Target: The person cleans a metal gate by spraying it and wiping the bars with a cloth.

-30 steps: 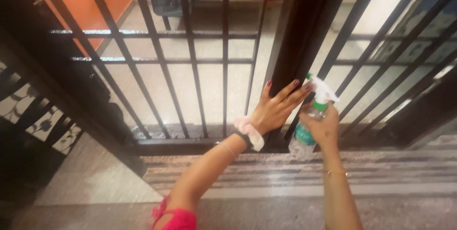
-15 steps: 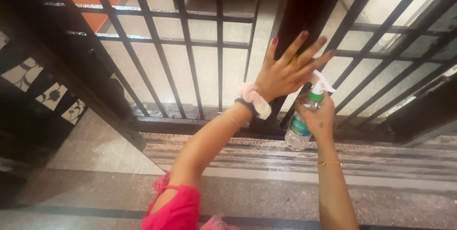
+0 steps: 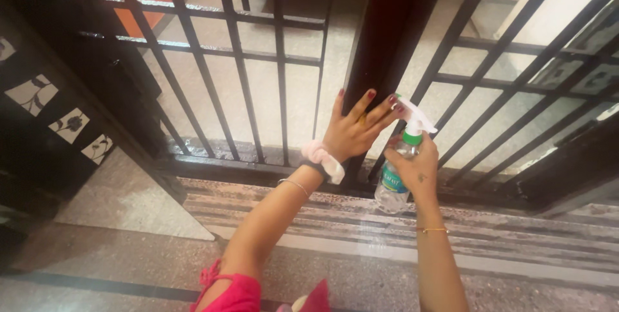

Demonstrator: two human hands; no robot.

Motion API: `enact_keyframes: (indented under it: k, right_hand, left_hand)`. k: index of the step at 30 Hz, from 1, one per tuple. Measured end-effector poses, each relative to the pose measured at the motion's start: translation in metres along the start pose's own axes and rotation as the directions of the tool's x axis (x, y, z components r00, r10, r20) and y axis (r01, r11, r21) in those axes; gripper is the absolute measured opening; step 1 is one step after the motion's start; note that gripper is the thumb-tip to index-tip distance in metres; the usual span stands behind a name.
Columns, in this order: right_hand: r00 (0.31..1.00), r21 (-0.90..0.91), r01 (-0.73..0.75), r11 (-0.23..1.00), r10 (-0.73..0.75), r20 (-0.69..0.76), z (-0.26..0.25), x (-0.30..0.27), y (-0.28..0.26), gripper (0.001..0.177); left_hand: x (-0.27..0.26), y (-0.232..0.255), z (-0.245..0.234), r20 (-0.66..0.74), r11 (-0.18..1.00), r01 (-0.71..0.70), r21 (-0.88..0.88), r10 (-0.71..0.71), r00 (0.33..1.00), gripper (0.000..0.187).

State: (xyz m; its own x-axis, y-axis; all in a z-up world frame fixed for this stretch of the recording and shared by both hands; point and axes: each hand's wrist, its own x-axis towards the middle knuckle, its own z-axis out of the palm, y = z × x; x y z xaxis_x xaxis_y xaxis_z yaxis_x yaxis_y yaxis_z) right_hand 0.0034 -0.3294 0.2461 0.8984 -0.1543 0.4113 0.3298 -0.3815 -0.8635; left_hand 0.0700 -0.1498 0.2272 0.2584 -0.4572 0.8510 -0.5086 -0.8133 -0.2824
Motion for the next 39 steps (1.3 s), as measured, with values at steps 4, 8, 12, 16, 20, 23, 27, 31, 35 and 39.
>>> enact_keyframes:
  k: [4, 8, 12, 16, 20, 23, 27, 31, 35, 39]
  right_hand:
    - [0.999, -0.029, 0.027, 0.999, -0.027, -0.020, -0.001, -0.002, 0.001, 0.035]
    - [1.000, 0.012, 0.019, 1.000, -0.019, -0.006, -0.002, 0.000, 0.002, 0.035]
    - [1.000, -0.032, 0.008, 0.999, -0.009, -0.001, -0.001, 0.000, 0.001, 0.032]
    - [1.000, -0.015, -0.011, 1.000, 0.011, 0.006, 0.000, 0.000, -0.001, 0.030]
    - [1.000, -0.056, 0.004, 0.998, -0.004, -0.007, 0.001, -0.001, -0.001, 0.030]
    - [0.999, -0.042, 0.047, 0.998, -0.048, -0.016, 0.001, -0.001, 0.004, 0.026]
    - [1.000, 0.008, 0.016, 1.000, -0.016, -0.008, 0.001, 0.000, 0.001, 0.029]
    - [1.000, -0.034, -0.011, 0.999, 0.010, -0.022, 0.003, 0.000, -0.005, 0.029]
    - [0.999, -0.126, 0.021, 0.992, -0.024, -0.022, 0.001, 0.002, -0.010, 0.026]
    - [0.999, -0.151, 0.006, 0.989, -0.013, -0.051, 0.002, 0.003, -0.012, 0.028]
  left_hand:
    - [-0.016, 0.005, 0.013, -0.035, 1.000, 0.002, 0.005, -0.002, 0.999, 0.057]
    - [-0.042, 0.014, 0.023, -0.018, 1.000, -0.018, -0.002, 0.018, 1.000, 0.057]
    - [-0.068, 0.021, 0.038, 0.000, 0.998, -0.042, -0.055, 0.042, 0.999, 0.056]
    - [-0.096, 0.025, 0.045, 0.032, 0.996, -0.088, -0.030, 0.088, 0.996, 0.055]
    - [-0.120, 0.028, 0.050, 0.052, 0.991, -0.093, -0.099, 0.098, 0.994, 0.050]
    - [-0.137, 0.033, 0.055, 0.072, 0.986, -0.095, -0.140, 0.106, 0.992, 0.049]
    - [-0.143, 0.028, 0.059, 0.068, 0.975, -0.165, -0.146, 0.177, 0.982, 0.049]
    - [-0.142, 0.024, 0.053, 0.235, 0.969, -0.225, -0.102, 0.244, 0.941, 0.062]
    - [-0.116, 0.022, 0.039, 0.346, 0.993, -0.112, 0.022, 0.098, 0.933, 0.068]
    - [-0.071, 0.029, 0.042, -0.018, 0.993, 0.106, 0.053, -0.105, 0.994, 0.049]
